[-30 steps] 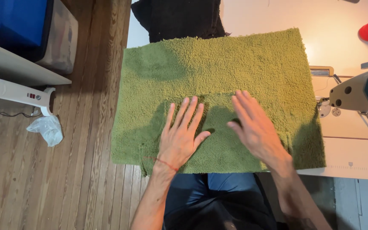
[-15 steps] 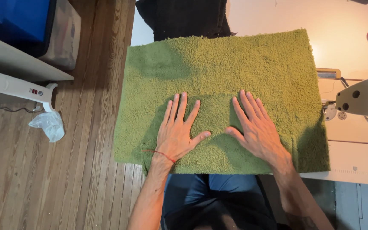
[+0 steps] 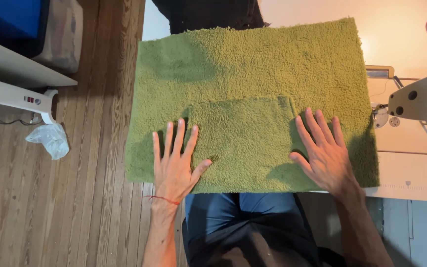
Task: Arranging and aligning a fabric pocket piece onto a larger fabric panel on a sewing table.
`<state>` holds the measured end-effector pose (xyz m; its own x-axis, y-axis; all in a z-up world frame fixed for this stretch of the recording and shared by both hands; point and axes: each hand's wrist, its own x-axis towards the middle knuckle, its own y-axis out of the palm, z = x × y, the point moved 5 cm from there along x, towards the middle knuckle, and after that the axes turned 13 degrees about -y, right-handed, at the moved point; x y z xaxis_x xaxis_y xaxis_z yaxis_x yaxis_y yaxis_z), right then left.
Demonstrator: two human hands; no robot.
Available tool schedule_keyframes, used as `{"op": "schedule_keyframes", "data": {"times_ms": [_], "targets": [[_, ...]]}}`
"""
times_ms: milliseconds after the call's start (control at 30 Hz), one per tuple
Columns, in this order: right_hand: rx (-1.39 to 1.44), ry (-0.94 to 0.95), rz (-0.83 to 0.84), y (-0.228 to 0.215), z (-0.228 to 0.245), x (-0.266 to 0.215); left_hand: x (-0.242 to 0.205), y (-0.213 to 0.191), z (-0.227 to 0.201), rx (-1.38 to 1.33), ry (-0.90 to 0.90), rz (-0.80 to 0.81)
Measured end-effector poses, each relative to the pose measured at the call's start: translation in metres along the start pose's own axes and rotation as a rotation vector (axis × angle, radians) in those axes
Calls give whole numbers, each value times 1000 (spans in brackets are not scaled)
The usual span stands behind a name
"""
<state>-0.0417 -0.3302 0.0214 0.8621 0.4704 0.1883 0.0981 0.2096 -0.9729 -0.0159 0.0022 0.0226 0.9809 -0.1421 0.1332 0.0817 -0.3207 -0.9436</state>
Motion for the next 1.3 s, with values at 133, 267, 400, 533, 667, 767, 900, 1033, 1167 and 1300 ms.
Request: {"op": "schedule_keyframes", "data": {"times_ms": [133,267,400,533,667,767,900,1033,1167,1300], "targets": [[24,-9,-54,-7,-2,-3,1,-6,2,-45,2,15],[187,125,-212,-22,-17,-49,-29,-25,47,-230,-146,-125],[2,512,-344,-16,-57,-139,-87,10,144,-847,-511,-388],[-167,680,-276,-7,-72,-181,-120,52,158,-1453,-775,-272],[-25,655,-319,-14,-49,-161,-137,78,153,-1667,-798,-174],[227,865,-387,-13,-51,-165,-145,79,161,-1690,-756,-251],[333,784,-494,-29,-44,-165,-144,58,147,-1744,-773,-294],[517,753,-598,-30,-47,-173,-144,46,140,-1762,-649,-321],[526,782,-595,-21,-52,-185,-133,25,121,-1767,-703,-331],[563,705,-620,-3,-70,-211,-154,90,164,-1922,-678,-317]]}}
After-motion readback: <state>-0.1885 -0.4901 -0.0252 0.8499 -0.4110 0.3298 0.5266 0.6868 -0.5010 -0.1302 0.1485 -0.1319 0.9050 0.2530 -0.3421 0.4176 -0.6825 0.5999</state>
